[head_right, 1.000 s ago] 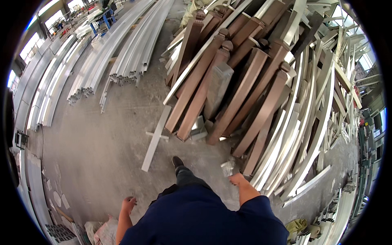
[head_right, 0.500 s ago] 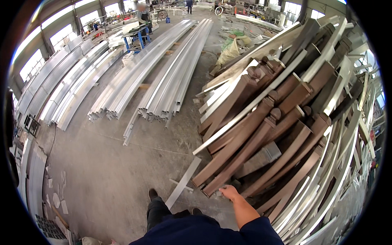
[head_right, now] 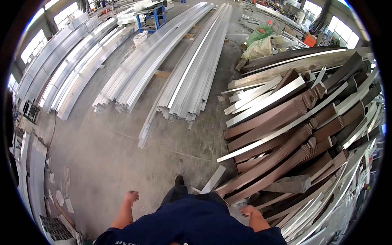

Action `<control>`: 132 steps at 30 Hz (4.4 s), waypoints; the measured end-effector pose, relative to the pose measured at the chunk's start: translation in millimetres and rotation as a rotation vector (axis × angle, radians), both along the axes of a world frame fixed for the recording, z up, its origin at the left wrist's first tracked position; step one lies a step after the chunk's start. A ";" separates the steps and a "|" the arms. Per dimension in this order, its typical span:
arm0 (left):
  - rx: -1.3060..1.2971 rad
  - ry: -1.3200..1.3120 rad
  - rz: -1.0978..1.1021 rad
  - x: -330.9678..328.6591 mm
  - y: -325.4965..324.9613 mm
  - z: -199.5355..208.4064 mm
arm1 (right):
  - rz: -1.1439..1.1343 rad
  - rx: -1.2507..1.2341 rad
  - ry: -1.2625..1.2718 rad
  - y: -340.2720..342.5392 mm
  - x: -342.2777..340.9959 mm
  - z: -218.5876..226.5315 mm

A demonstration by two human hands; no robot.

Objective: The person walks through a cluttered workshop carrying long metal bars. They place the bars into a cutting machine, operate the controls to cut the metal, and then remove the cut pieces. The person repeats this process with multiple bars, stacking the finished pieces nearby.

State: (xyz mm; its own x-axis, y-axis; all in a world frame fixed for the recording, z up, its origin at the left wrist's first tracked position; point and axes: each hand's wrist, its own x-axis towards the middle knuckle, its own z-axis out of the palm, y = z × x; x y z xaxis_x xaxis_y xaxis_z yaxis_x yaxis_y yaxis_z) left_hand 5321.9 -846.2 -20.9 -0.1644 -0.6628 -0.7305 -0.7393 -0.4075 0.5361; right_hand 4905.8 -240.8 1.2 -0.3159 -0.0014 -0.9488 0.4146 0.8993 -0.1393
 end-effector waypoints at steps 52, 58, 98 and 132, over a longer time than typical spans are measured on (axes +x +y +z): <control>0.109 0.015 -0.498 -902.7 -459.9 -32.7 | -0.478 -0.010 -0.103 -389.6 -621.5 18.0; 0.134 0.037 -0.509 -1064.2 -463.5 1.8 | -0.553 -0.224 0.274 -440.1 -833.0 -2.2; -0.085 0.243 -0.908 -2265.5 -868.7 67.2 | -0.686 -0.158 0.155 -829.2 -1847.1 -30.4; -0.015 0.045 -0.861 -3299.3 -1199.4 6.8 | -0.630 -0.370 0.445 -1166.0 -2899.8 18.3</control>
